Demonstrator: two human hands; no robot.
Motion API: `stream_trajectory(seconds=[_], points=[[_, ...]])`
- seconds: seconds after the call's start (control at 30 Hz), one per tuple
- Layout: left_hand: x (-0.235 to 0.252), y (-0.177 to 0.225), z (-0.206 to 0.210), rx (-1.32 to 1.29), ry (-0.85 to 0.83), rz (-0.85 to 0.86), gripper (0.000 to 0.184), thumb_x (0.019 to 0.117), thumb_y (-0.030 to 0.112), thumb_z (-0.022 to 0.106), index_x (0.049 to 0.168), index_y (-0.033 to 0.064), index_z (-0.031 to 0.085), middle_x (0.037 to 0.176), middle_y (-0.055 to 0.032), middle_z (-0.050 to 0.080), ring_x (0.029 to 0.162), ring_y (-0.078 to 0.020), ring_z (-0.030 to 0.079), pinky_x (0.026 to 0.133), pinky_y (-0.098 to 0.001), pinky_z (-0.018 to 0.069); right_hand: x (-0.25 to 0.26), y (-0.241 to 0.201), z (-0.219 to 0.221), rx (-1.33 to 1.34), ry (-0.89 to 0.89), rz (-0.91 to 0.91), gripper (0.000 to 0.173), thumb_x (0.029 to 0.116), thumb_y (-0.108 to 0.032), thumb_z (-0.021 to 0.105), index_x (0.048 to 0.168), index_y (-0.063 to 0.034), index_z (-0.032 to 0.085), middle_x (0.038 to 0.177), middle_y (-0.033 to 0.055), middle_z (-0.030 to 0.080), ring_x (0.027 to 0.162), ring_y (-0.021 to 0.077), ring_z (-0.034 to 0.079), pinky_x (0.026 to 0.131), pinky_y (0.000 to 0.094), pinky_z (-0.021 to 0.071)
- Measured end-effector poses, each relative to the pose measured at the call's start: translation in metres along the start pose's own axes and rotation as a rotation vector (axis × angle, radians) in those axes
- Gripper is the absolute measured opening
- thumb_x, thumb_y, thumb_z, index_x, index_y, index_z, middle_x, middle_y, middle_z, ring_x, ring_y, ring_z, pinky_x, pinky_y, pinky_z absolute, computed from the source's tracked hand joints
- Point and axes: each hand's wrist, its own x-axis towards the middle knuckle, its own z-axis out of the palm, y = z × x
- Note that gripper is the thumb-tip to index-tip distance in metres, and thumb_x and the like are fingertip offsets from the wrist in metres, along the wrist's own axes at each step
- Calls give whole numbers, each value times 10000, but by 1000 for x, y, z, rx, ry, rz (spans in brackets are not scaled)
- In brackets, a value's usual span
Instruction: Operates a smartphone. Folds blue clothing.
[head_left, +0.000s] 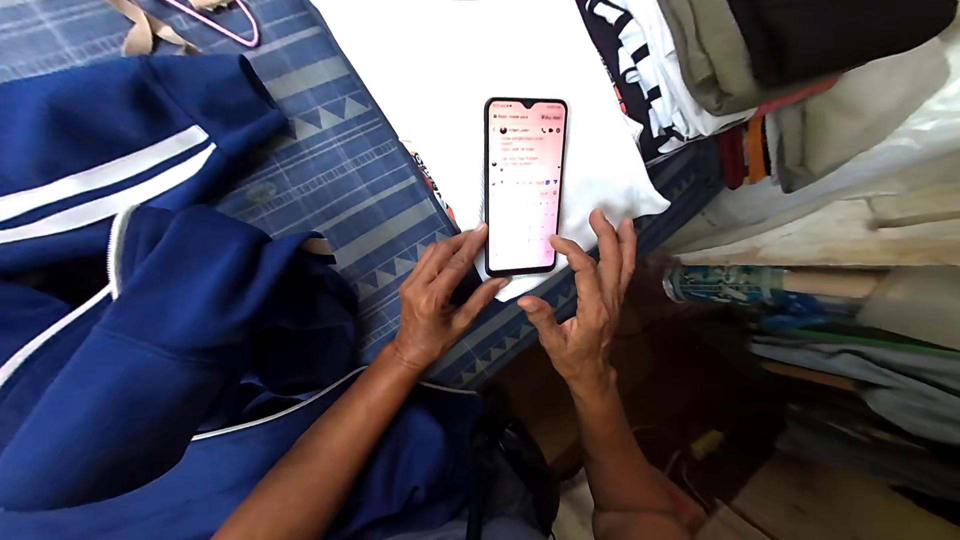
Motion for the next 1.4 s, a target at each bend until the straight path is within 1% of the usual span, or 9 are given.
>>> stream_trajectory(seconds=[0.07, 0.17, 0.3, 0.6, 0.73, 0.87, 1.03, 1.2, 1.4], points=[[1, 0, 0, 3, 3, 5, 496, 901, 185, 786, 1289, -91, 646, 1206, -226, 681, 1065, -237, 673, 940, -315, 551, 1, 0, 0, -2, -1, -2, 702, 957, -705, 498, 1314, -120, 650, 1582, 214, 408, 1542, 421, 212, 1245, 612, 137], [0, 0, 0, 9, 4, 9, 496, 902, 189, 785, 1286, -93, 647, 1207, -229, 682, 1057, -234, 672, 935, -313, 546, 2, -1, -1, 4, 13, -8, 690, 956, -700, 507, 1320, -130, 643, 1582, 204, 409, 1545, 405, 211, 1255, 592, 132], [0, 0, 1, 14, 12, 9, 498, 899, 195, 788, 1284, -89, 651, 1204, -226, 684, 1050, -231, 674, 926, -309, 548, 0, -1, 0, -3, 0, -3, 685, 955, -697, 510, 1308, -130, 658, 1583, 212, 406, 1544, 416, 209, 1246, 614, 131], [0, 0, 1, 6, 12, 2, 492, 905, 198, 783, 1289, -81, 652, 1213, -224, 683, 1084, -238, 673, 947, -316, 549, 0, -1, 1, -5, -1, 1, 694, 956, -699, 506, 1315, -126, 656, 1579, 207, 417, 1541, 420, 217, 1247, 609, 139], [0, 0, 1, 9, 11, -1, 491, 908, 204, 781, 1291, -76, 653, 1221, -220, 683, 1090, -238, 675, 956, -320, 549, 0, -2, 0, 2, 10, 4, 706, 955, -706, 500, 1331, -124, 639, 1583, 199, 414, 1544, 406, 218, 1249, 600, 139], [0, 0, 0, 17, 4, 4, 490, 914, 201, 773, 1294, -82, 647, 1218, -222, 682, 1076, -236, 673, 938, -320, 548, 0, -3, -1, 21, 16, -5, 709, 954, -697, 514, 1331, -110, 640, 1579, 205, 415, 1542, 407, 221, 1252, 593, 146], [0, 0, 0, 15, -1, -1, 493, 916, 203, 770, 1301, -78, 644, 1222, -224, 679, 1094, -241, 672, 958, -324, 547, -1, -3, 1, 25, 16, -14, 696, 954, -693, 521, 1336, -121, 626, 1588, 186, 409, 1550, 389, 210, 1259, 583, 131], [0, 1, 0, 25, -4, -4, 498, 915, 203, 771, 1305, -78, 642, 1219, -218, 681, 1086, -235, 672, 944, -315, 548, -1, -3, 3, 16, 5, -18, 682, 953, -691, 524, 1289, -110, 644, 1582, 209, 409, 1545, 407, 215, 1251, 609, 127], [0, 1, -1, 22, -3, -2, 496, 910, 198, 775, 1300, -80, 645, 1224, -220, 680, 1080, -235, 672, 945, -313, 546, 0, -4, 4, 8, -15, -7, 699, 952, -700, 513, 1318, -119, 644, 1585, 216, 402, 1540, 425, 215, 1242, 628, 132]])
